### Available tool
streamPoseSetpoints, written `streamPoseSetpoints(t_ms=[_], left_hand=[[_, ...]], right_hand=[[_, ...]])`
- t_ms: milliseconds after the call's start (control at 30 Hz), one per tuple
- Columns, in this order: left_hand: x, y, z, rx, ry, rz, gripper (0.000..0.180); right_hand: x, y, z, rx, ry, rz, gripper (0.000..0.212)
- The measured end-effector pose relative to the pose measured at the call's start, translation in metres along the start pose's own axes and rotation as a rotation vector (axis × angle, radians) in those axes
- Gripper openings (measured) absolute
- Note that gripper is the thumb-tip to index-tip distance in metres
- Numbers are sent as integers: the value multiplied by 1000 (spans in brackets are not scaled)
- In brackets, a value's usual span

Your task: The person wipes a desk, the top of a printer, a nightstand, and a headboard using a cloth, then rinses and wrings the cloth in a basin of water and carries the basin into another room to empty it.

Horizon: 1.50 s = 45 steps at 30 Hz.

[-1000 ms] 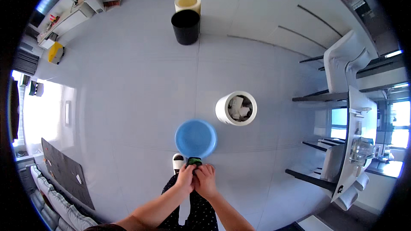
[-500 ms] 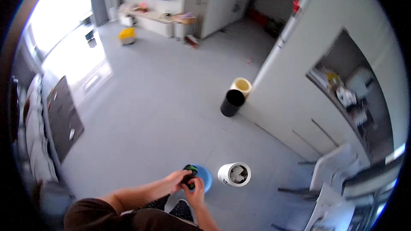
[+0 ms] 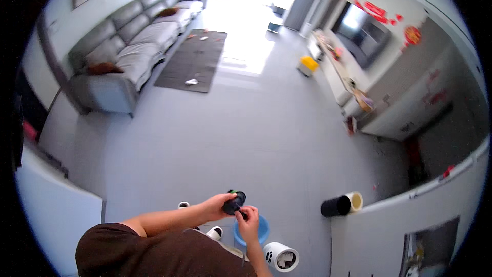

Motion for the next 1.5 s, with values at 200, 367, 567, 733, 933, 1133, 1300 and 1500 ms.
streamPoseSetpoints(t_ms=[200,367,567,733,933,1133,1300,1500], left_hand=[[-139,201,95,146,260,-493,33],[-210,390,213,97,366,-870,35],[-266,599,355,-132,606,-1269,33],[-335,684,398,-59,675,-1415,39],[-464,734,473,97,805,-1536,46],[-628,790,545,-108,755,-1534,40],[-732,893,613,-283,780,-1642,35],[-824,1028,713,-451,777,-1806,30]], right_hand=[[138,-16,-176,398,67,263,16],[215,15,-363,673,119,323,14],[343,101,-564,969,-154,319,11],[414,115,-681,1155,-93,414,13],[475,86,-848,1342,-49,356,13],[537,33,-1040,1419,35,344,9],[650,35,-1218,1521,98,507,16],[778,115,-1412,1735,144,746,16]])
Point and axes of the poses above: each hand's wrist, its own y-axis away from the middle knuckle, its own z-axis out of the back of the hand, x = y × z, the point moved 5 cm from there along -y, towards the middle knuckle, and after that the axes turned 12 degrees about y, right-handed, at the moved point
